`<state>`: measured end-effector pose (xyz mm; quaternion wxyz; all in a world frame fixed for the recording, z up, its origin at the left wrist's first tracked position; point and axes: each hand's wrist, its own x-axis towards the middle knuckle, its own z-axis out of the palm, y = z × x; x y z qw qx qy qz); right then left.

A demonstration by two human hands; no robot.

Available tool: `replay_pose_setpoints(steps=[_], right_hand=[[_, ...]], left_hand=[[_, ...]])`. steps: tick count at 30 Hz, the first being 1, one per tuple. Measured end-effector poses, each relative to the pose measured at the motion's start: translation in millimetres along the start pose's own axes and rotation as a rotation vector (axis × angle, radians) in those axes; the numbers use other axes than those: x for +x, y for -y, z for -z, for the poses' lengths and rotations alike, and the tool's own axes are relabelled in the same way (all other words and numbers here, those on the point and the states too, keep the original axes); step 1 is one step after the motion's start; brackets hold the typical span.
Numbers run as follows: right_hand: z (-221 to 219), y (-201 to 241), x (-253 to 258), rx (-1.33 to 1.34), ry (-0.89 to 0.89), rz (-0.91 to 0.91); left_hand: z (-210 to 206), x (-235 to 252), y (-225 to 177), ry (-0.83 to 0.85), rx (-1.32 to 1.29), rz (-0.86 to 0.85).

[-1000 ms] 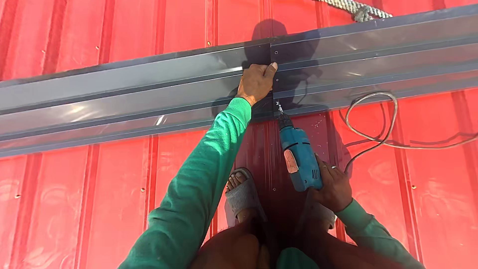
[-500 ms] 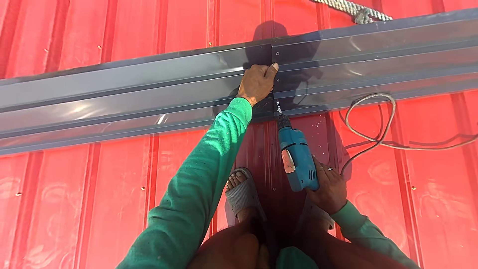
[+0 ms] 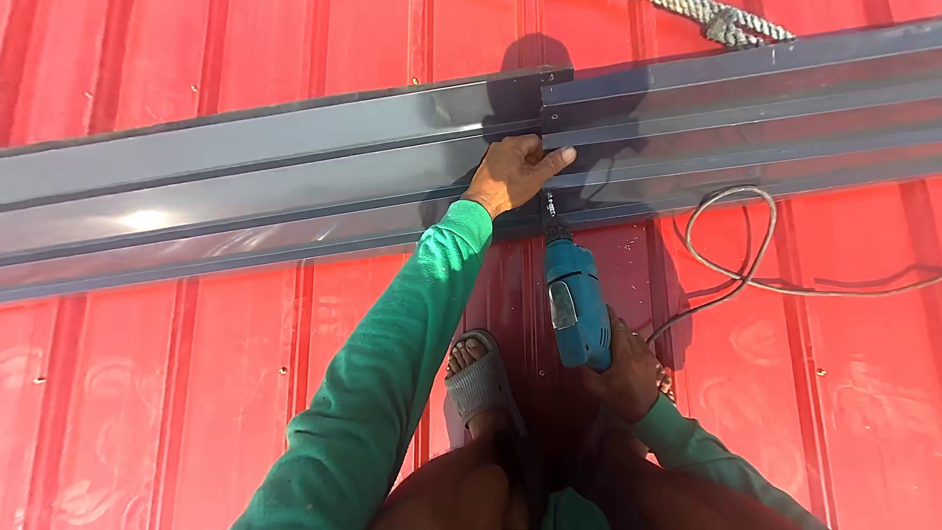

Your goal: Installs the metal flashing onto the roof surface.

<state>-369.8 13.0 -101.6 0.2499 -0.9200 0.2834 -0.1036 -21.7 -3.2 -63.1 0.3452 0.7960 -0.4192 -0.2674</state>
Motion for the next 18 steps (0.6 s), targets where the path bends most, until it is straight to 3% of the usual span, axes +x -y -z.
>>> replay_pose_setpoints(steps=[13,18], right_hand=[[0,0,3,-0.008,0.039,0.004],[16,-28,-10,-0.087,-0.017,0.171]], left_hand=[[-3,6,1,-0.010,0.006,-0.008],[-7,4,7,0.013,-0.032,-0.019]])
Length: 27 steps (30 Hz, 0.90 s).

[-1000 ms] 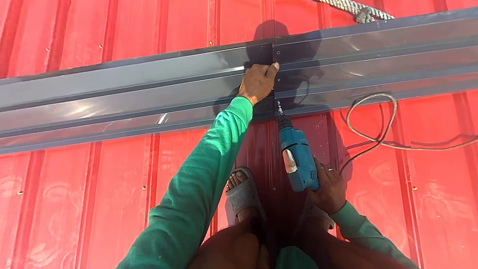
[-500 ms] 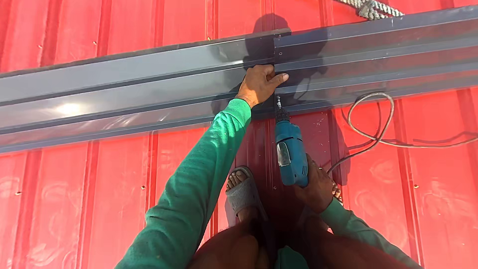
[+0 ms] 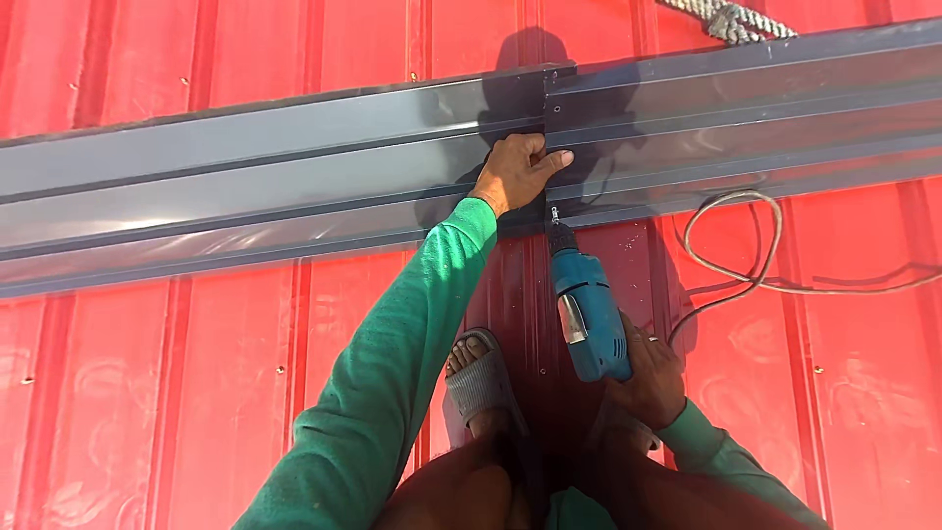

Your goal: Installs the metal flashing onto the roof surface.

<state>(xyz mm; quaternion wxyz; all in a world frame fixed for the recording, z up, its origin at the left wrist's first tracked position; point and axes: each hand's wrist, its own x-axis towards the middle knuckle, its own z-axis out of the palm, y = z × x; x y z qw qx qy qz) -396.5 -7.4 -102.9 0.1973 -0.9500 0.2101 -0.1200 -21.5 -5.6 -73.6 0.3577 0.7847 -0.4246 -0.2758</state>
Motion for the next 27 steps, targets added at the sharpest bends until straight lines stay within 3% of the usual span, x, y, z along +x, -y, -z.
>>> replay_pose_setpoints(steps=[5,16,22,27], right_hand=[[16,-14,-5,-0.109,-0.006,0.143],[8,-13,1,-0.010,-0.017,0.074],[9,-39,4,-0.152,0.002,0.206],[35,-32,17,-0.347,0.111,0.324]], left_hand=[[-10,-5,8,-0.043,-0.008,0.007],[-10,3,5,-0.102,0.005,0.094],[-10,7,6,-0.105,0.016,0.116],[-12,11,9,-0.137,0.015,0.146]])
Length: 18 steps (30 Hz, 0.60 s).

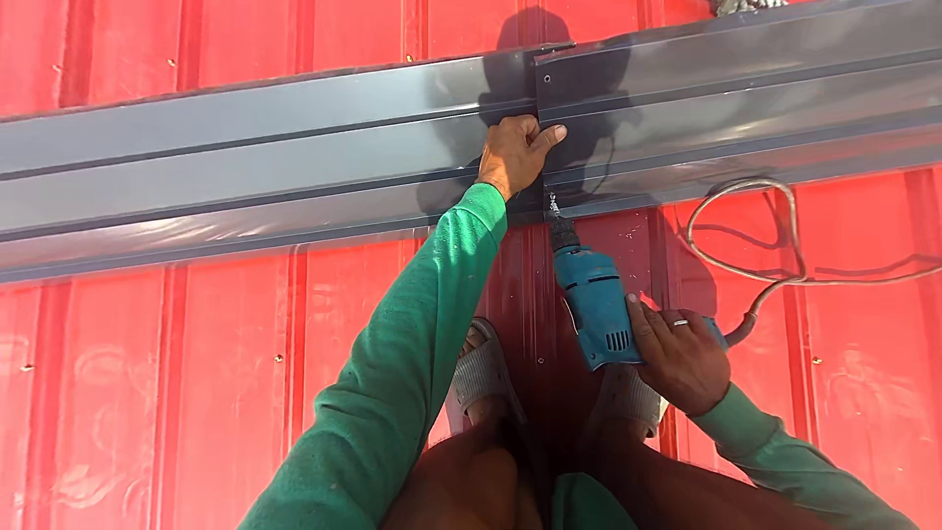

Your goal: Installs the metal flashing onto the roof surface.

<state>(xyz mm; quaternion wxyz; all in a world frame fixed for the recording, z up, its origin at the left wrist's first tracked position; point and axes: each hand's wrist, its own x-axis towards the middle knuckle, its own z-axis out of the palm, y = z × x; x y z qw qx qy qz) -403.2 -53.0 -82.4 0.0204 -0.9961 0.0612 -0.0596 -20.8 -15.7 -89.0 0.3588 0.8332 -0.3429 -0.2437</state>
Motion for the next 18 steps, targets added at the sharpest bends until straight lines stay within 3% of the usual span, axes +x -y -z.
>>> replay_pose_setpoints(steps=[6,12,14,18], right_hand=[[15,-30,12,-0.060,0.001,0.116],[65,-38,29,-0.132,0.132,0.221],[67,-43,17,-0.003,0.132,0.158],[70,-46,-59,0.192,0.048,-0.039]], left_hand=[[-3,1,-2,-0.033,-0.006,0.030],[-5,-2,-4,-0.047,0.027,0.027],[-5,3,-4,-0.077,0.013,0.044],[-4,17,-1,-0.071,-0.026,0.079]])
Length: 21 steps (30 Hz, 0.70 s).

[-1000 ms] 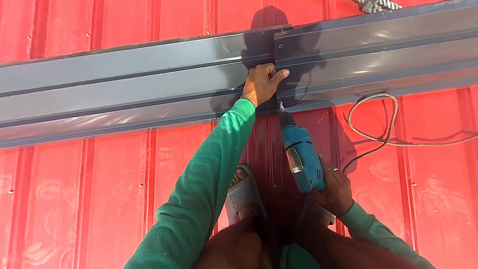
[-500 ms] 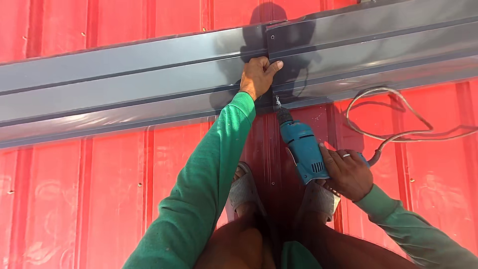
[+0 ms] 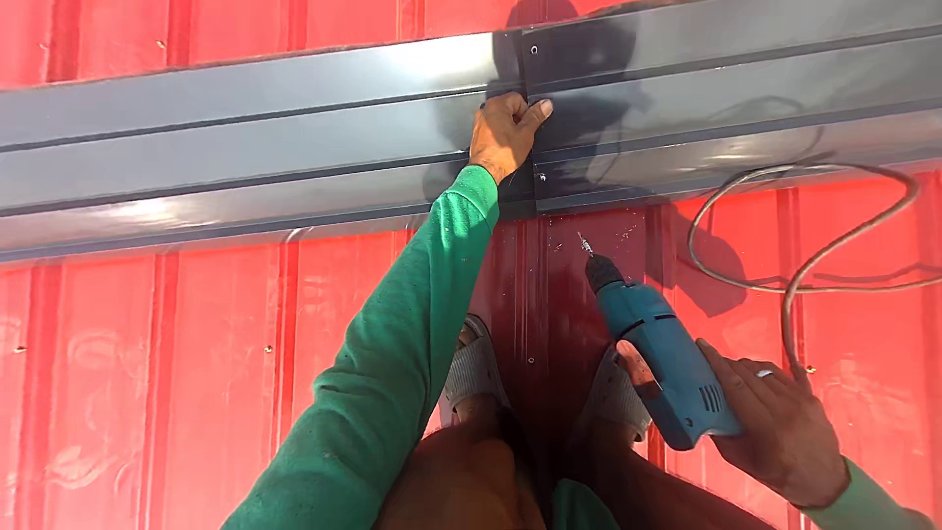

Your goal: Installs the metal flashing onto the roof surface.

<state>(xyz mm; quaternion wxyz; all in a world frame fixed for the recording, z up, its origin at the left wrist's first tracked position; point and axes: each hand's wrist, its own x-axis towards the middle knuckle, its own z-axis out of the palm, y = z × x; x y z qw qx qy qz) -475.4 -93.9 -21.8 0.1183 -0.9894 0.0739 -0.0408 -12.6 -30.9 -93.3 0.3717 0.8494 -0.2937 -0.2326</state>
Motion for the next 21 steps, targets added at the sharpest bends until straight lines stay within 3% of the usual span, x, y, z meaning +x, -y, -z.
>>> replay_pose_setpoints(steps=[4,8,13,16,17,18,20,21], right_hand=[[-11,9,-59,0.350,-0.049,-0.316],[-39,14,-87,1.290,-0.188,-0.751],[-68,-18,-112,2.204,-0.188,-0.770],[-72,-22,-129,2.352,-0.219,-0.856],[-66,-14,-127,2.276,-0.305,-1.057],[-56,7,-106,2.019,-0.531,-1.429],[-77,-16,-141,2.128,-0.358,-0.993],[-86,-30,-153,2.034,-0.254,-0.819]], left_hand=[[4,-2,9,0.031,-0.038,-0.141],[4,-28,16,0.032,-0.129,-0.310],[8,-98,15,0.084,-0.053,-0.582],[13,-116,22,0.134,0.089,-0.680],[14,-122,24,0.140,0.132,-0.670],[17,-128,26,0.139,0.151,-0.636],[25,-140,26,0.040,0.142,-0.594],[33,-145,23,-0.048,0.122,-0.609]])
